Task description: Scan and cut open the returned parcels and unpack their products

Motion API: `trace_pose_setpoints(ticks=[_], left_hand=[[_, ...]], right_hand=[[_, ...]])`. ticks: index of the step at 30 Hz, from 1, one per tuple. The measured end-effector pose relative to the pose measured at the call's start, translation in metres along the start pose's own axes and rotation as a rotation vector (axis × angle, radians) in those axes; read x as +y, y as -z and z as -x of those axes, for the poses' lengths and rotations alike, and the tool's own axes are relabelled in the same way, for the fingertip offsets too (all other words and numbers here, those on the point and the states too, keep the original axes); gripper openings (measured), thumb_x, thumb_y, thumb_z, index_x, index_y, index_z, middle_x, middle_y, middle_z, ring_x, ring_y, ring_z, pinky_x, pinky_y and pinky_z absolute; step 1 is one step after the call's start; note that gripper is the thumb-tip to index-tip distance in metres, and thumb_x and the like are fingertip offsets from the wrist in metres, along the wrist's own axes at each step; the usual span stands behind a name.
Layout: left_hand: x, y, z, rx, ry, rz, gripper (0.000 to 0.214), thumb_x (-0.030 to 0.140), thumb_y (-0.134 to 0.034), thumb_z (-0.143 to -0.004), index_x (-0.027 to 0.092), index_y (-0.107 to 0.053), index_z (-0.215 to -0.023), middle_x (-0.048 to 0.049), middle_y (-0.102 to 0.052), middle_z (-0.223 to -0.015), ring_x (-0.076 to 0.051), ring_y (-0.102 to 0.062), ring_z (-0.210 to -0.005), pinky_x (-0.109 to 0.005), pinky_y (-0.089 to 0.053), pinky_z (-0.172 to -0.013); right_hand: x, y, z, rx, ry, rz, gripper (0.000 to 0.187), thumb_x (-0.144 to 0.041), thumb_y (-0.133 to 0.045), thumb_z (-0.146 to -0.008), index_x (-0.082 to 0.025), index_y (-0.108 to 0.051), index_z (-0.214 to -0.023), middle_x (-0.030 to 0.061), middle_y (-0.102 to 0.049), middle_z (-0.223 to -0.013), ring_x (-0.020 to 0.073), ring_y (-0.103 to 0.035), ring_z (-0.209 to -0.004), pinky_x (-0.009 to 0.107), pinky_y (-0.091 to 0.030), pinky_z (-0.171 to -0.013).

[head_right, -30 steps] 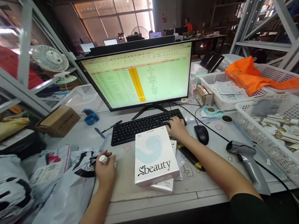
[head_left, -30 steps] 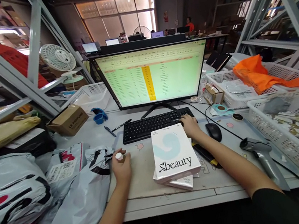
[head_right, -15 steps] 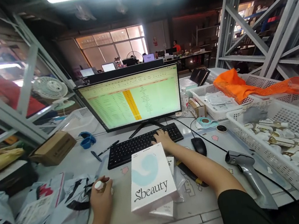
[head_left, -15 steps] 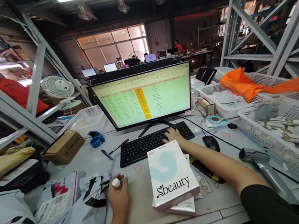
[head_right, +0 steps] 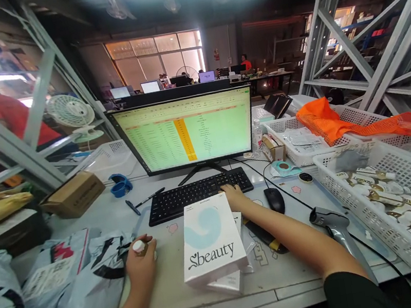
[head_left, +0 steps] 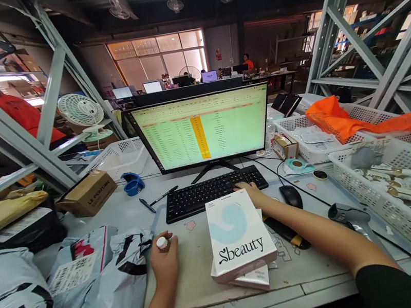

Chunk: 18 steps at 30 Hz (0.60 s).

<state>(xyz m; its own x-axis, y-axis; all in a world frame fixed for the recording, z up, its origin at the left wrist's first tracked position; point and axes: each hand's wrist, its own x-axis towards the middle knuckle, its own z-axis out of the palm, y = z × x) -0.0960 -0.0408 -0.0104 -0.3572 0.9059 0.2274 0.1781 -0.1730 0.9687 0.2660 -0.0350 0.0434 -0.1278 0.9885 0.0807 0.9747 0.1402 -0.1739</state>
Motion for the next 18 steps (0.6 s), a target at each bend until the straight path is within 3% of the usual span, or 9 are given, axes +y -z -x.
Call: trace_pose_setpoints(ticks=[4, 10, 18], left_hand=[[0.006, 0.000, 0.003, 0.005, -0.016, -0.002, 0.049, 0.052, -0.074, -0.065, 0.019, -0.065, -0.099, -0.0073, -0.072, -0.095, -0.024, -0.068, -0.089, -0.042, -0.052, -0.089], [0.009, 0.001, 0.006, -0.004, -0.023, 0.017, 0.047, 0.051, -0.074, -0.067, 0.019, -0.065, -0.101, -0.0092, -0.072, -0.096, -0.025, -0.069, -0.089, -0.040, -0.053, -0.084], [0.012, -0.001, 0.007, 0.022, 0.001, 0.031, 0.047, 0.049, -0.074, -0.064, 0.019, -0.065, -0.098, -0.0089, -0.073, -0.096, -0.025, -0.069, -0.090, -0.040, -0.053, -0.086]], right_hand=[[0.005, -0.001, 0.014, -0.010, 0.002, 0.013, 0.046, -0.026, -0.055, -0.099, -0.023, -0.063, -0.145, 0.0158, -0.052, -0.158, 0.0326, -0.046, -0.144, 0.046, -0.043, -0.107], [0.008, -0.003, 0.016, 0.080, -0.006, 0.037, 0.042, -0.026, -0.056, -0.099, -0.021, -0.067, -0.140, 0.0178, -0.049, -0.158, 0.0341, -0.045, -0.144, 0.048, -0.041, -0.110], [0.011, -0.007, 0.024, 0.134, 0.041, 0.026, 0.035, -0.023, -0.053, -0.100, -0.020, -0.071, -0.130, 0.0179, -0.065, -0.132, 0.0336, -0.045, -0.140, 0.050, -0.035, -0.113]])
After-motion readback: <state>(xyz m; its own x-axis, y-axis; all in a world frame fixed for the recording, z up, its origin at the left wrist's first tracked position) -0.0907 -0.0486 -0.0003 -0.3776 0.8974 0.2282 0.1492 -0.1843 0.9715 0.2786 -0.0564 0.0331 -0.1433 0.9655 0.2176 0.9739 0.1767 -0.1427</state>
